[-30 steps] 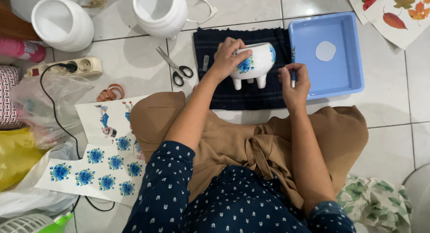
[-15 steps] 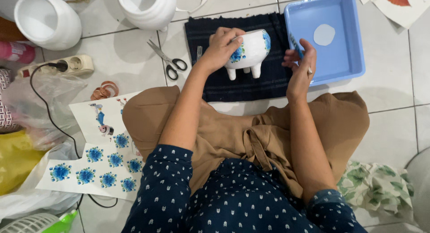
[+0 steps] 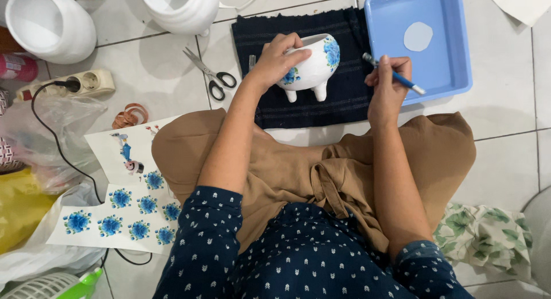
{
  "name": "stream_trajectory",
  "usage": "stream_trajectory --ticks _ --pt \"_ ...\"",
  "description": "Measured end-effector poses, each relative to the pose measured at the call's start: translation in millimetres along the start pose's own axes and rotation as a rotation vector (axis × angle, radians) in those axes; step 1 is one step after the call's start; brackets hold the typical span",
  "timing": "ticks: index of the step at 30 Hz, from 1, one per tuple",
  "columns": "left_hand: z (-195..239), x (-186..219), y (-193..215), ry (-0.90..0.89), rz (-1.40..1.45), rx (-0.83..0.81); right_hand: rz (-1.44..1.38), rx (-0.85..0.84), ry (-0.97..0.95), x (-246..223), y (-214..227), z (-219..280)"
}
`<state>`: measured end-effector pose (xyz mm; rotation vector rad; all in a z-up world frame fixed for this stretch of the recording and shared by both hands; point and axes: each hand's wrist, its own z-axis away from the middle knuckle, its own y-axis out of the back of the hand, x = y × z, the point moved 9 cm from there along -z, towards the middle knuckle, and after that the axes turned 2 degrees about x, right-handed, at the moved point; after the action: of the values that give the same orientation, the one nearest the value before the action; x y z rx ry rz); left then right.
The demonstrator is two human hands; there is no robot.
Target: The person cuts out a blue floral decal, soaks it in water, and applies it to a white ceramic pot. They smooth the decal with their fingers and use a pen-like tool to press the edges and remove air bubbles.
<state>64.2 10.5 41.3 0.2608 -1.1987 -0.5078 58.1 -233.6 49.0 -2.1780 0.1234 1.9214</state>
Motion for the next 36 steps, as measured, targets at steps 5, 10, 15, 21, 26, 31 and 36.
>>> stream_trajectory --ticks 5,10,15,21,26,31,36 --pt "-10.4 -4.1 1.4 -0.1 -0.027 0.042 -0.136 0.033 -0.135 2.4 -1.1 0.1" --pt "-18.9 -16.8 7.7 -0.032 -0.03 0.055 -0.144 0.053 -0.139 2.5 2.5 -3.6" --pt "-12.4 -18.8 6.4 0.011 0.045 -0.005 -0.149 0.024 -0.127 0.7 1.0 -3.8" --pt "-15.4 -3.3 8.3 -0.234 0.255 0.021 0.109 -0.104 0.165 -40.6 -22.2 9.1" --pt "-13.1 6.7 15.5 -0.365 0.087 0.118 0.582 -0.351 0.621 -67.8 -68.4 47.3" --pt "-12.3 12.6 13.6 -0.41 -0.007 0.055 0.489 -0.39 0.483 -50.7 -62.1 33.5" --pt "-4.7 9.3 -5.2 -0.272 0.271 -0.168 0.349 -0.439 0.403 -43.7 -57.2 22.6"
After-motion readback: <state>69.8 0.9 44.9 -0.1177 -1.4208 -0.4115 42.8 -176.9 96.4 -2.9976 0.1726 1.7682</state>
